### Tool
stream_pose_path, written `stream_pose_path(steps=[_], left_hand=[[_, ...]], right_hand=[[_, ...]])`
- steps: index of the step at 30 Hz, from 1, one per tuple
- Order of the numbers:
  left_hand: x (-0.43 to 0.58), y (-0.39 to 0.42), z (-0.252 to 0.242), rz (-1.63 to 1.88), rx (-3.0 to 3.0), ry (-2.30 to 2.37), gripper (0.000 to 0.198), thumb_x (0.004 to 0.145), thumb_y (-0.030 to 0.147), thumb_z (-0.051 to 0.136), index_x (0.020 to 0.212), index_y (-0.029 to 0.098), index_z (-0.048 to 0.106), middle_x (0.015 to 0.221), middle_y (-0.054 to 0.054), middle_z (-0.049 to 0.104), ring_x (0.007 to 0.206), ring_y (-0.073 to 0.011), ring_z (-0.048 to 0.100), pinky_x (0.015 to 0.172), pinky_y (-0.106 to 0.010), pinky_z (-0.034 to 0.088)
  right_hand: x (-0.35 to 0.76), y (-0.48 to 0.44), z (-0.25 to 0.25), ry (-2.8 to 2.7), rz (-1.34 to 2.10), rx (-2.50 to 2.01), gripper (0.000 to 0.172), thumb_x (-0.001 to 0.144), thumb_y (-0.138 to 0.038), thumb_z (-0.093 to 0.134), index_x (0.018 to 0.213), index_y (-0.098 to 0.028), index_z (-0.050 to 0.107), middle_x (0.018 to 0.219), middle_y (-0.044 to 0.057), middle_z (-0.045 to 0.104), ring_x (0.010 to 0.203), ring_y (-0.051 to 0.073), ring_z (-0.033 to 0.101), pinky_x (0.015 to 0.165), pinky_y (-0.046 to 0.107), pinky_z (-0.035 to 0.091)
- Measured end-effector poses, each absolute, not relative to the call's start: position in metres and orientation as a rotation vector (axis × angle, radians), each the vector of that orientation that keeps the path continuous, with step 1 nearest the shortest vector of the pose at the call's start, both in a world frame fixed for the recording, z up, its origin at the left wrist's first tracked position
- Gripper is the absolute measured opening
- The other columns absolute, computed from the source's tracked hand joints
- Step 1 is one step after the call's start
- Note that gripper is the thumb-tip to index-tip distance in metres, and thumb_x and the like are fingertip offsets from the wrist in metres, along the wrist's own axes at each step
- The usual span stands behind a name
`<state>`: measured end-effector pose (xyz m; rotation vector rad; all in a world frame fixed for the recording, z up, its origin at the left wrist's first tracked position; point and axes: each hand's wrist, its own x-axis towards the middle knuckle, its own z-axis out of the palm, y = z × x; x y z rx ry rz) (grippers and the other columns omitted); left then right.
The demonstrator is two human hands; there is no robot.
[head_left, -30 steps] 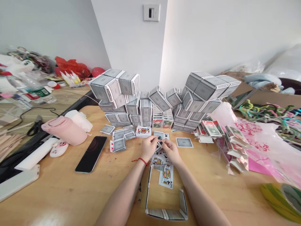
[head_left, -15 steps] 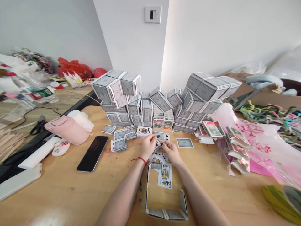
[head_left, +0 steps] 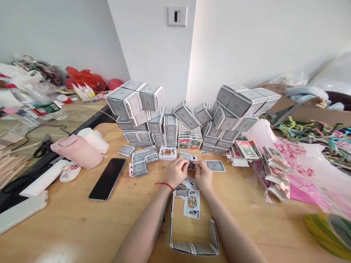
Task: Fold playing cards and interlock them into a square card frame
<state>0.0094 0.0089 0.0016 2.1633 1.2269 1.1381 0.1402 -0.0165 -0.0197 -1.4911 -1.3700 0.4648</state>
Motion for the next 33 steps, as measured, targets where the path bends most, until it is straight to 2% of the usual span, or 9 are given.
stream_pose_path(steps=[8, 16, 20, 24, 29, 33], left_hand=[[0.008, 0.008, -0.004, 1.129, 2.222, 1.255, 0.023, 0.080, 0.013, 0.040, 0.089, 0.021, 0.060, 0.085, -0.005, 0.062, 0.080, -0.0167, 0.056, 0.072, -0.028, 0.042], [0.008, 0.010, -0.004, 1.081, 2.291, 1.277, 0.019, 0.081, 0.014, 0.040, 0.080, 0.019, 0.058, 0.078, -0.005, 0.058, 0.076, -0.0167, 0.054, 0.070, -0.029, 0.041], [0.006, 0.007, 0.001, 1.160, 2.168, 1.126, 0.022, 0.083, 0.020, 0.039, 0.095, 0.021, 0.058, 0.090, -0.006, 0.060, 0.088, -0.0175, 0.055, 0.079, -0.031, 0.042], [0.006, 0.006, 0.001, 1.198, 1.893, 1.093, 0.030, 0.082, 0.026, 0.045, 0.110, 0.020, 0.052, 0.102, -0.008, 0.060, 0.096, -0.0188, 0.054, 0.084, -0.032, 0.042], [0.007, 0.013, -0.008, 1.195, 1.633, 1.039, 0.026, 0.080, 0.028, 0.049, 0.103, 0.018, 0.056, 0.098, -0.007, 0.062, 0.090, -0.0173, 0.057, 0.081, -0.032, 0.045], [0.006, 0.020, -0.017, 1.283, 1.466, 1.096, 0.027, 0.078, 0.027, 0.050, 0.103, 0.016, 0.055, 0.096, -0.007, 0.060, 0.087, -0.0155, 0.057, 0.078, -0.030, 0.046]], right_hand=[[0.142, -0.018, -0.021, -1.349, 0.318, -1.640, 0.022, 0.079, -0.029, 0.042, 0.079, -0.021, 0.062, 0.076, 0.004, 0.068, 0.067, 0.019, 0.060, 0.063, 0.028, 0.042], [0.141, -0.020, -0.017, -1.285, 0.376, -1.622, 0.021, 0.077, -0.029, 0.042, 0.073, -0.021, 0.061, 0.069, 0.004, 0.067, 0.061, 0.018, 0.058, 0.059, 0.027, 0.041], [0.146, -0.018, -0.019, -1.134, 0.550, -1.541, 0.020, 0.075, -0.035, 0.049, 0.074, -0.020, 0.061, 0.072, 0.006, 0.067, 0.067, 0.020, 0.060, 0.064, 0.029, 0.044], [0.147, -0.012, -0.023, -0.864, 0.910, -1.266, 0.025, 0.071, -0.043, 0.057, 0.076, -0.018, 0.057, 0.074, 0.006, 0.066, 0.066, 0.020, 0.061, 0.063, 0.032, 0.048], [0.145, -0.009, -0.023, -0.719, 1.139, -1.039, 0.028, 0.068, -0.044, 0.063, 0.079, -0.019, 0.054, 0.081, 0.006, 0.065, 0.070, 0.019, 0.062, 0.066, 0.034, 0.050], [0.142, -0.010, -0.022, -0.826, 1.173, -1.046, 0.026, 0.067, -0.041, 0.066, 0.073, -0.017, 0.055, 0.071, 0.005, 0.064, 0.070, 0.019, 0.062, 0.073, 0.035, 0.050]])
